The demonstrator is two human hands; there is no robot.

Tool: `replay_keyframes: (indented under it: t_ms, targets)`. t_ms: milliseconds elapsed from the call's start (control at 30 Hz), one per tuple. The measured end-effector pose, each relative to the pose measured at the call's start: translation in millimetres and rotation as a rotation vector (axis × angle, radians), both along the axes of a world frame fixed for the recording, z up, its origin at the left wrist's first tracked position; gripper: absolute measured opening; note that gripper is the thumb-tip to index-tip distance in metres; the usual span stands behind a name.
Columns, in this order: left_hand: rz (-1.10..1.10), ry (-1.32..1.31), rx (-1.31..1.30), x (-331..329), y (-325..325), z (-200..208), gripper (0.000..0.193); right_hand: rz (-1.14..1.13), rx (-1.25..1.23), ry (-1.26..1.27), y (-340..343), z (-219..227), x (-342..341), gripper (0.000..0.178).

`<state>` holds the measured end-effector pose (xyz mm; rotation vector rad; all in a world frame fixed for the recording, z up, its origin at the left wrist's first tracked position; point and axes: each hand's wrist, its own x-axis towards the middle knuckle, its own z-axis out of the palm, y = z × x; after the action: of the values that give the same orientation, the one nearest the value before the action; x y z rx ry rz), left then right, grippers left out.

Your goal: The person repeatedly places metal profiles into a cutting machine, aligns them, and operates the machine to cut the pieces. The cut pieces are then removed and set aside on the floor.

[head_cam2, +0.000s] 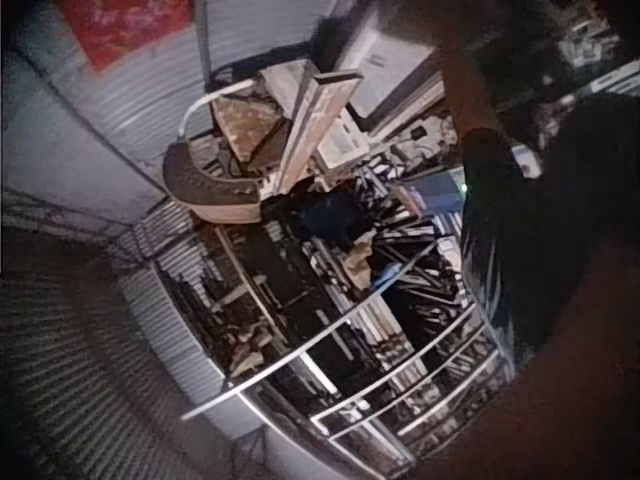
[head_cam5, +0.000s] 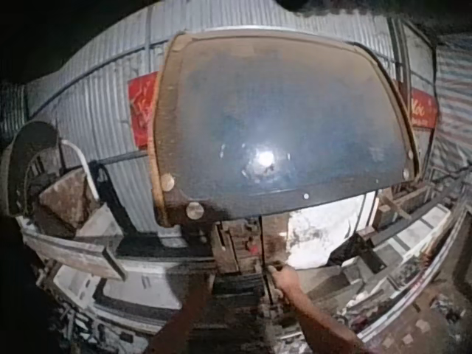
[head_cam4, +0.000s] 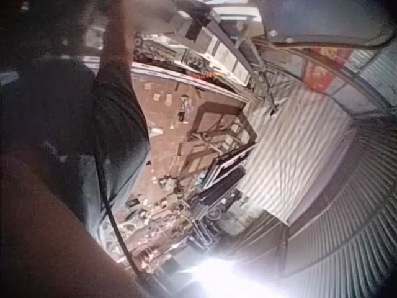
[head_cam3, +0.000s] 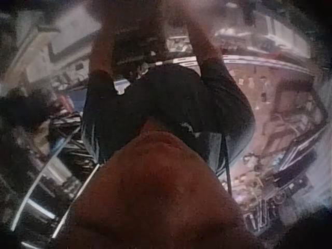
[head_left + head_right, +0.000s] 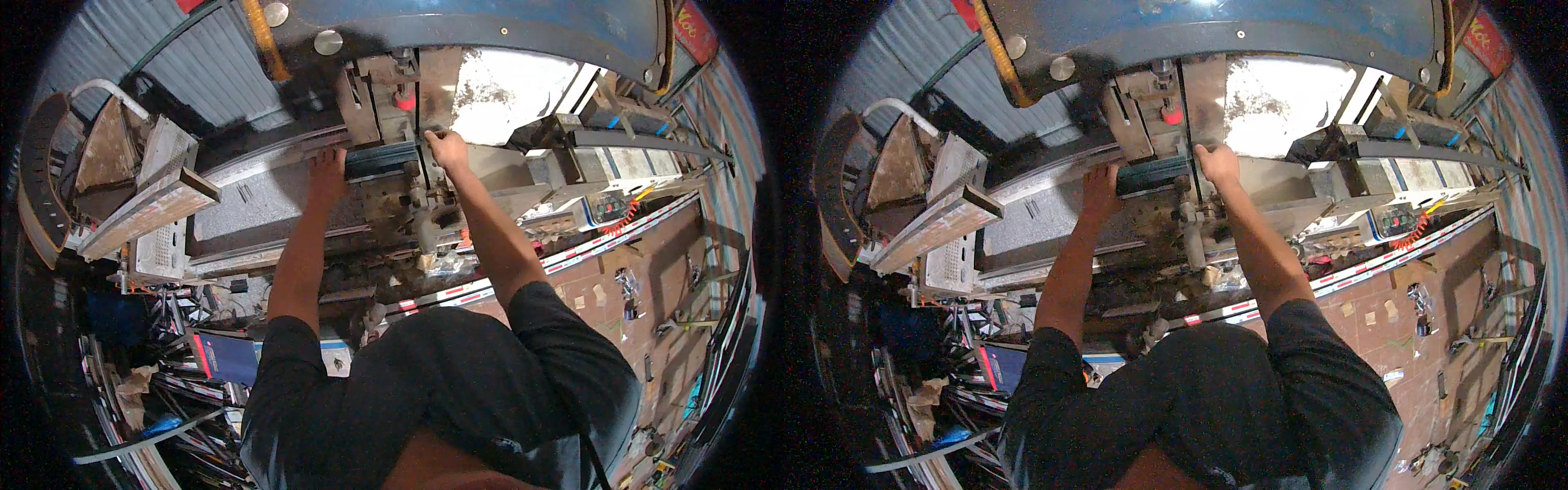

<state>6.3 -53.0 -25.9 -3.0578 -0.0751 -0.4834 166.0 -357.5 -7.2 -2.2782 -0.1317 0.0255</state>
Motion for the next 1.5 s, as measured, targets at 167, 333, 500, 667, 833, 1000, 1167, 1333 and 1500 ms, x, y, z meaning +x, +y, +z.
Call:
replay_keyframes:
  t_ms: [167, 333, 500, 667, 833, 1000, 1167, 1333, 1500]
  targets:
    - [0.007, -0.12, -0.159, -39, 26, -5, 0.086, 0.137, -0.089, 0.144, 22, -18, 11, 0.058]
    - [0.157, -0.287, -0.448, -99, 35, 0, 0.079, 0.277, -0.255, -0.528, -10, -58, 24, 0.032]
    - [0.396, -0.44, -0.554, -224, 32, -36, 0.102, 0.239, 0.422, -0.182, -26, 55, -99, 0.01]
    - [0.408, -0.426, -0.985, -265, -62, -14, 0.098, 0.338, -0.131, -0.986, -104, 139, -179, 0.027]
    - [-0.067, -0.351, -1.004, -273, -115, -92, 0.092, 0.225, -0.219, -1.055, -142, 151, -218, 0.033]
    - [-0.489, -0.04, -1.093, -271, -178, -69, 0.093, 0.001, -0.268, -0.975, -183, 152, -261, 0.027]
    - [-0.659, 0.182, -1.093, -259, -220, -69, 0.091, -0.253, -0.007, -0.818, -248, 160, -310, 0.017]
    - [-0.779, 0.272, -1.154, -233, -264, -70, 0.088, -0.427, 1.116, -0.468, -328, 131, -366, 0.018]
    - [-0.837, 0.41, -0.947, -221, -315, -47, 0.099, -0.492, 1.443, -0.545, -411, 130, -435, 0.035]
